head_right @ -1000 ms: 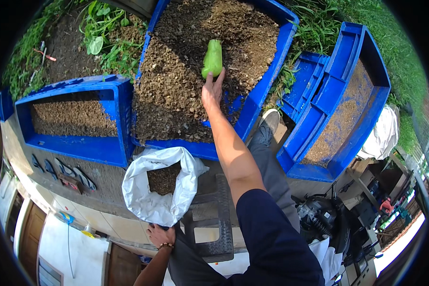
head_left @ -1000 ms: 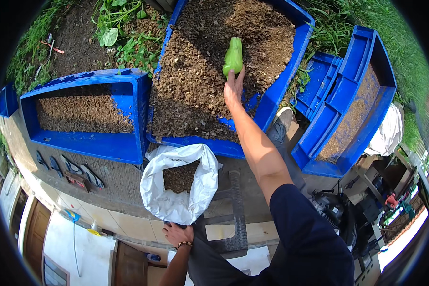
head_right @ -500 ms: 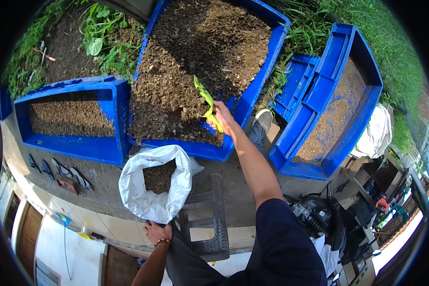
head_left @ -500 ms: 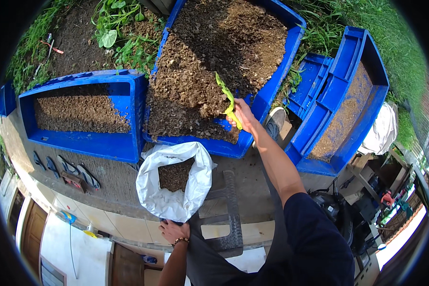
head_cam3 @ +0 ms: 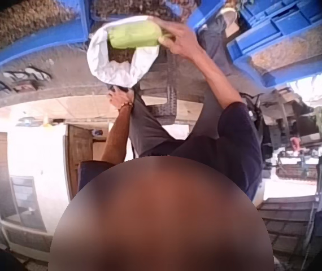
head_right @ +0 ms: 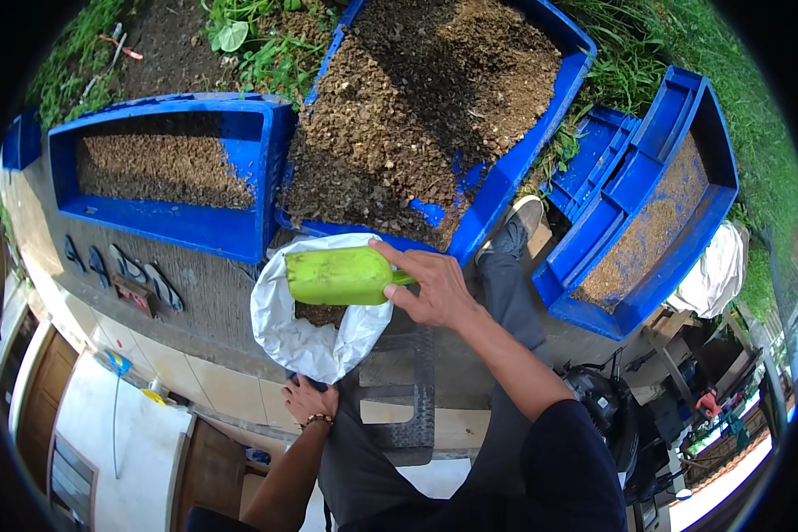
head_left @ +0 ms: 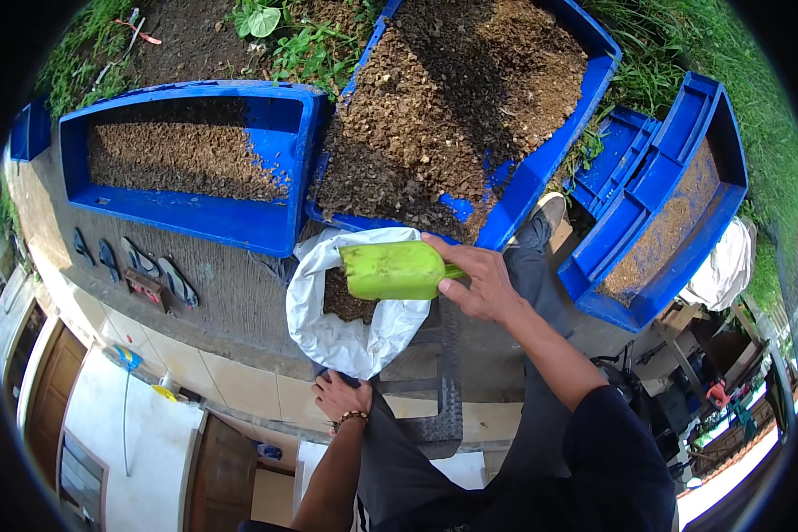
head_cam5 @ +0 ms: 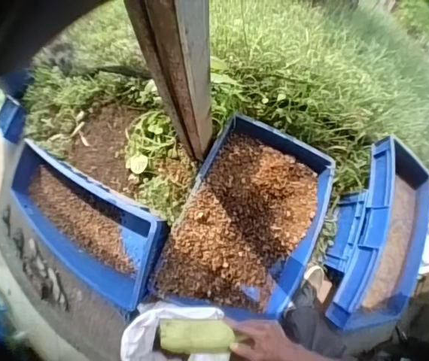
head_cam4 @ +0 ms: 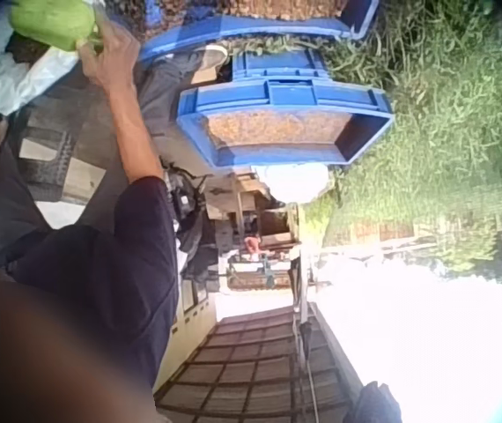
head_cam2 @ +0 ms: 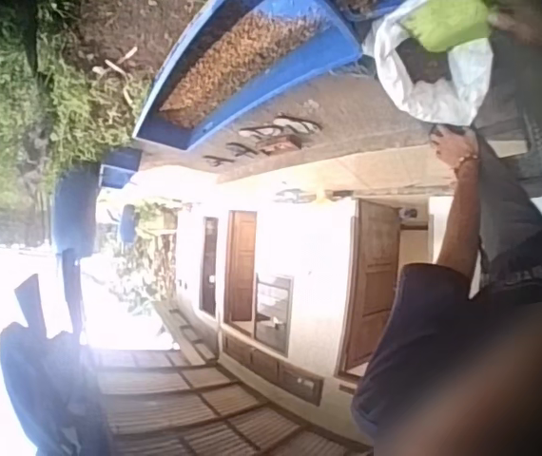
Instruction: Scooping soil from large blue bins into a white sack using a green hand shovel.
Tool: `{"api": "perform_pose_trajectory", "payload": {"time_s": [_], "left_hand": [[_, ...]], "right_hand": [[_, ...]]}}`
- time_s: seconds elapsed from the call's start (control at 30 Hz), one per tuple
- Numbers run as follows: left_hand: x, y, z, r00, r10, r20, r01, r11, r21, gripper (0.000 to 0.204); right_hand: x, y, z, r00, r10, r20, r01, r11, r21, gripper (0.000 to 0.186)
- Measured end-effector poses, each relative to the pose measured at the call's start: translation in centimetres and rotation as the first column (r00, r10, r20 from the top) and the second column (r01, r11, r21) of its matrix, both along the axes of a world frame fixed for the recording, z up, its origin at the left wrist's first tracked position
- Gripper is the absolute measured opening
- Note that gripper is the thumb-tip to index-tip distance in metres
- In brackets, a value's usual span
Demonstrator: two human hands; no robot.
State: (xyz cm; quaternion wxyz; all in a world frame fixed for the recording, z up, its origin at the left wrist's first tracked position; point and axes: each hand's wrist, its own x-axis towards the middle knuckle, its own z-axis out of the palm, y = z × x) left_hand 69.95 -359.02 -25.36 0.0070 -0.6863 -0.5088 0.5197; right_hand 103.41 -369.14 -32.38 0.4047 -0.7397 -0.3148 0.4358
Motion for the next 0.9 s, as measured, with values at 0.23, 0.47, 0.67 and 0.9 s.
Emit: {"api": "perform_pose_trajectory", "payload": {"time_s": [0.23,0.47,0.67,0.9], "left_hand": [[0.3,0.1,-0.1,1.000,0.028,0.006,-0.028,0.999,-0.022,0.064],[0.6,0.1,-0.1,1.000,0.021,-0.015,-0.021,1.000,-0.007,0.064],[0.6,0.6,0.2,0.999,0.017,-0.034,-0.017,1.000,-0.012,0.064],[0.8,0.6,-0.1,0.998,0.022,-0.053,-0.024,0.999,-0.025,0.062]], "right_hand": [[-6.0,0.7,-2.1,0.900,0.328,0.286,-0.345,0.939,0.008,0.073],[-0.8,-3.2,-9.6,0.577,-0.781,-0.237,0.630,0.611,-0.480,0.048],[-3.6,-9.0,-13.3,0.278,-0.922,-0.269,0.337,0.355,-0.872,0.050],[-6.9,-7.0,-18.7,0.055,-0.928,-0.370,0.267,0.370,-0.890,0.049]]}}
